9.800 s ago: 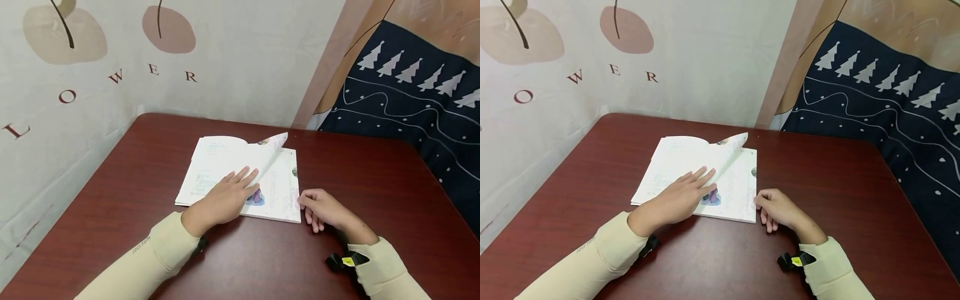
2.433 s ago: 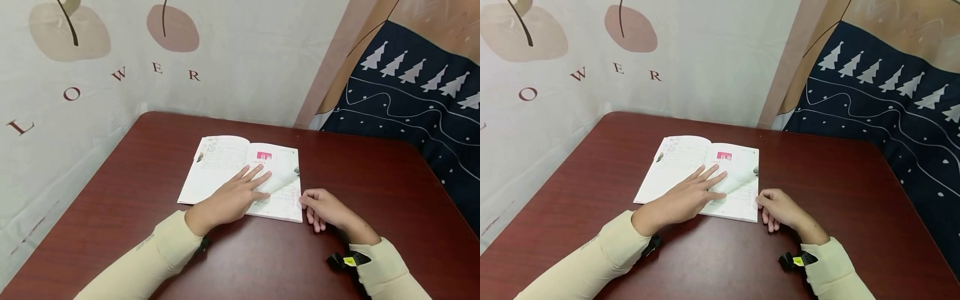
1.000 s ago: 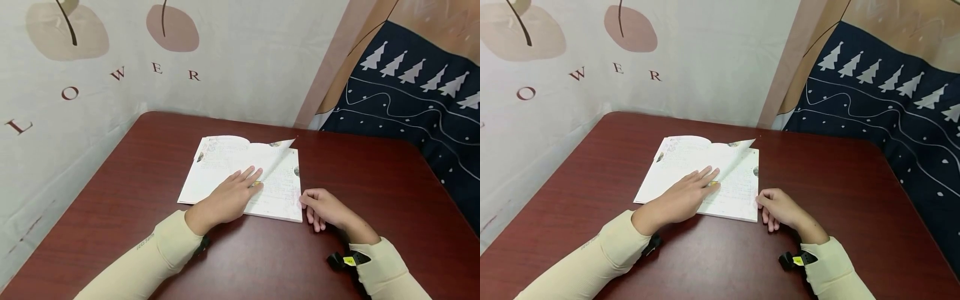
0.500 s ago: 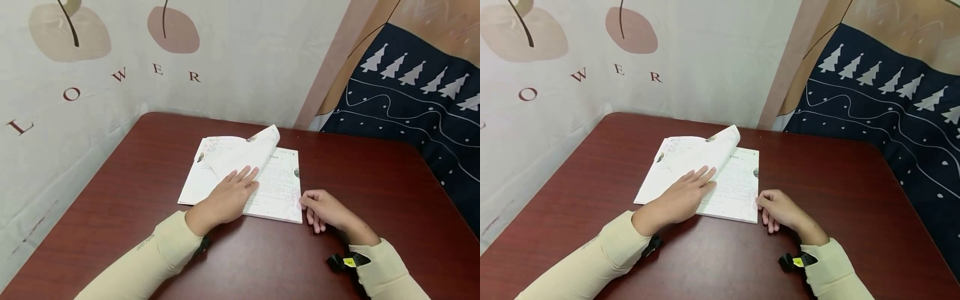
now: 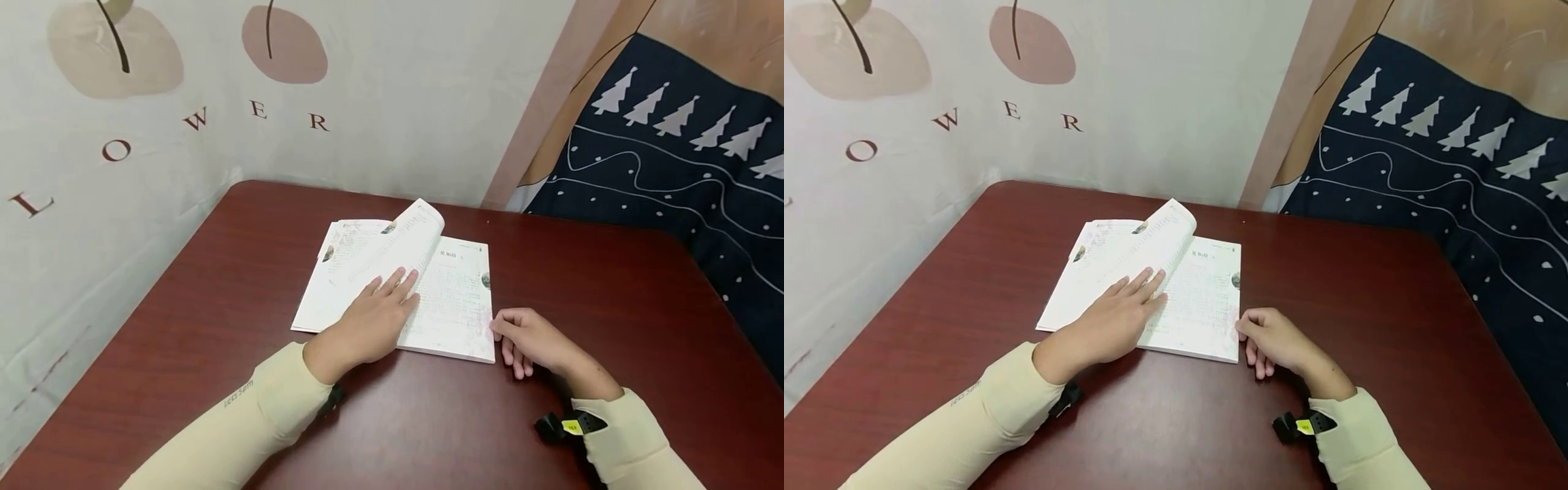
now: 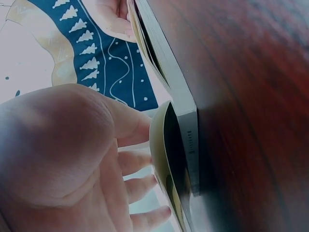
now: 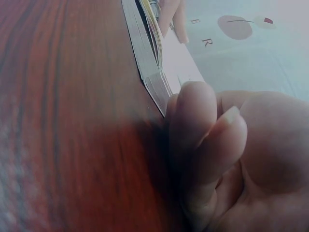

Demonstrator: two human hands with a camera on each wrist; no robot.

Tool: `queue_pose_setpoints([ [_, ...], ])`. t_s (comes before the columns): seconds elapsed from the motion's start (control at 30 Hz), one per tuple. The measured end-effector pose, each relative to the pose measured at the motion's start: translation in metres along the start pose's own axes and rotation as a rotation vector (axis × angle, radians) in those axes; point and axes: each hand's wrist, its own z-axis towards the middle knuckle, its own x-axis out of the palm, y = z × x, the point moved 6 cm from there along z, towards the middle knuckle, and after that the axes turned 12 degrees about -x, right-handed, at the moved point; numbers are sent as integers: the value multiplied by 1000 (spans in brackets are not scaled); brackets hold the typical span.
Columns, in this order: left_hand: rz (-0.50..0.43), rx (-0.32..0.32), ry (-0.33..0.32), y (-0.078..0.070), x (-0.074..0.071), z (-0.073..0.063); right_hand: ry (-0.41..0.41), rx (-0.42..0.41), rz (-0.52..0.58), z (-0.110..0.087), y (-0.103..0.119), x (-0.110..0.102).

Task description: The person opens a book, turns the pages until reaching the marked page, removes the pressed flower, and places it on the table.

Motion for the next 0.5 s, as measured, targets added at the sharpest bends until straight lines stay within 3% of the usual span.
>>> queue_pose_setpoints([
  [0.5,39,-34,36,1,1,-1,-7,1,1,-1,2,-1],
])
